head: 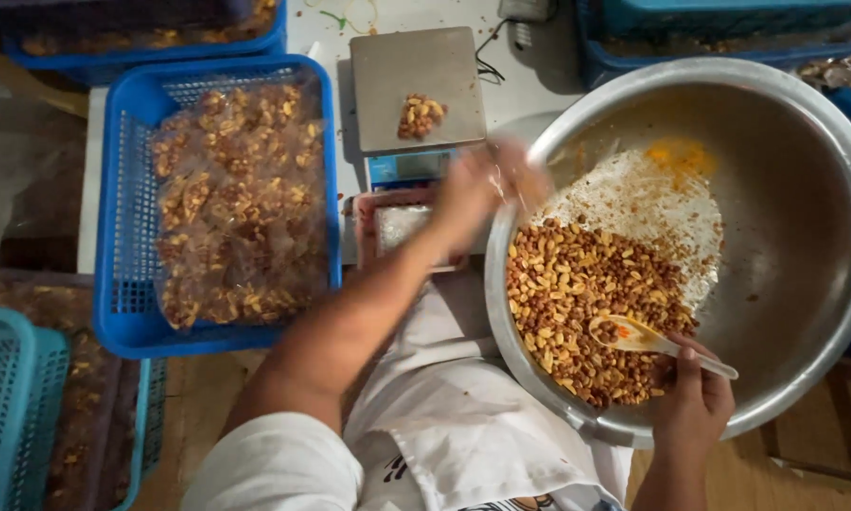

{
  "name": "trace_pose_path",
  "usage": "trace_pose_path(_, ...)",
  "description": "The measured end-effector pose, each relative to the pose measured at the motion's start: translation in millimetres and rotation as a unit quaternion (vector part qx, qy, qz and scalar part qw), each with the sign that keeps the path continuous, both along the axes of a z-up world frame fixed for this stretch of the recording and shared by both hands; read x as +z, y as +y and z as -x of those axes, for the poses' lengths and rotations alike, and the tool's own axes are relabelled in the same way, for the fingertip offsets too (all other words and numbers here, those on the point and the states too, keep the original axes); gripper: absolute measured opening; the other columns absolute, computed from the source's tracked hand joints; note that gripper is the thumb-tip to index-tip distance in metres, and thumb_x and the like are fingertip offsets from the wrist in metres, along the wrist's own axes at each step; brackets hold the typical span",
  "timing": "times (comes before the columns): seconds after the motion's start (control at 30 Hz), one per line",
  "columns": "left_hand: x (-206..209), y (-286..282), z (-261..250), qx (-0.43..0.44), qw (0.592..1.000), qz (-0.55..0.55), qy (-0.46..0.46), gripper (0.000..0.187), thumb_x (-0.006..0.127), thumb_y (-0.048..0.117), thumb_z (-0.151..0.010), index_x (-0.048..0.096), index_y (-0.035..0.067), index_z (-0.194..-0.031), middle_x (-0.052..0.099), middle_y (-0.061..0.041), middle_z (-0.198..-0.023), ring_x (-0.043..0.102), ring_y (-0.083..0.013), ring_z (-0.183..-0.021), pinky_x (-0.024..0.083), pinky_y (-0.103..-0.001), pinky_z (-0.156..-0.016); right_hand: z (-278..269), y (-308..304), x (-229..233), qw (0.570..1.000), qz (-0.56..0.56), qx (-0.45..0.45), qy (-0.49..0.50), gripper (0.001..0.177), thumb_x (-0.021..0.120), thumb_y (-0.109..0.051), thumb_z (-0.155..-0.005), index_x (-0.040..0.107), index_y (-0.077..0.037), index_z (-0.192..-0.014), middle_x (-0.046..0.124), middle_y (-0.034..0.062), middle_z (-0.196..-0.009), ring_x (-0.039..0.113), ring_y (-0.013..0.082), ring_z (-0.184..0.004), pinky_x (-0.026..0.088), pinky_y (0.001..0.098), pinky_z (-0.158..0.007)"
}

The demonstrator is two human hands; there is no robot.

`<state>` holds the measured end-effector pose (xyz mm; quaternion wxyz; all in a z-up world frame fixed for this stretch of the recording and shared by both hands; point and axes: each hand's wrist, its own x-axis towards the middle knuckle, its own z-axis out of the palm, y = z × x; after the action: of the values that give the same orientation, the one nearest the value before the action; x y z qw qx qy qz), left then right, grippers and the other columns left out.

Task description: Scooping roasted peanuts from a large metal bowl into small plastic bags for individual packaging.

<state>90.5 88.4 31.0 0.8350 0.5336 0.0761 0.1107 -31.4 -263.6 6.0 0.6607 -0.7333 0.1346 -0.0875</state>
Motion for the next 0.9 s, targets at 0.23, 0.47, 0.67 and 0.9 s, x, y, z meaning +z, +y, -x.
trace_pose_path(0.23, -23, 115, -50, 0.171, 0.841, -0.512, -0.021, 0.022, 0.064, 0.033, -0.098, 0.078, 0.018, -0.104, 0.076, -0.003, -0.096, 0.070, -0.0205, -0.080, 0.056, -0.037, -0.063, 1, 9, 14, 1.000, 0.011, 0.006, -0.002, 0.020, 0.059, -0.021, -0.115, 0.071, -0.007, -0.123, 0.062, 0.0050, -0.085, 0.053, 0.0072, -0.070, 0.041, 0.0188, -0.062)
trace_pose_path(0.47, -74, 103, -37, 0.229, 0.737, -0.618, -0.151, 0.022, 0.074, 0.025, -0.092, 0.073, 0.015, -0.112, 0.069, -0.008, -0.120, 0.058, -0.0319, -0.120, 0.046, -0.046, -0.105, 3, 1, 11, 0.993, 0.109, -0.038, 0.031, 0.015, 0.060, -0.020, -0.118, 0.074, -0.016, -0.121, 0.067, -0.0010, -0.092, 0.057, 0.0041, -0.076, 0.047, 0.0185, -0.068)
trace_pose_path(0.67, -32, 88, 31, 0.285, 0.957, 0.006, -0.046, 0.023, 0.071, 0.029, -0.095, 0.075, 0.010, -0.108, 0.078, -0.005, -0.095, 0.072, -0.0143, -0.081, 0.058, -0.026, -0.068, -32, -55, -70, 0.999, 0.010, 0.034, -0.014, 0.027, 0.060, -0.038, -0.113, 0.069, -0.016, -0.123, 0.064, 0.0014, -0.094, 0.062, 0.0060, -0.082, 0.052, 0.0176, -0.073)
trace_pose_path(0.9, 28, 190, 190, 0.456, 0.813, -0.340, 0.126, 0.017, 0.064, 0.032, -0.097, 0.068, 0.019, -0.108, 0.077, -0.003, -0.108, 0.073, -0.0173, -0.100, 0.059, -0.031, -0.082, -17, 15, -14, 1.000, 0.006, -0.017, 0.011, 0.018, 0.064, -0.034, -0.108, 0.074, -0.022, -0.118, 0.072, -0.0069, -0.107, 0.060, -0.0023, -0.078, 0.048, 0.0075, -0.065)
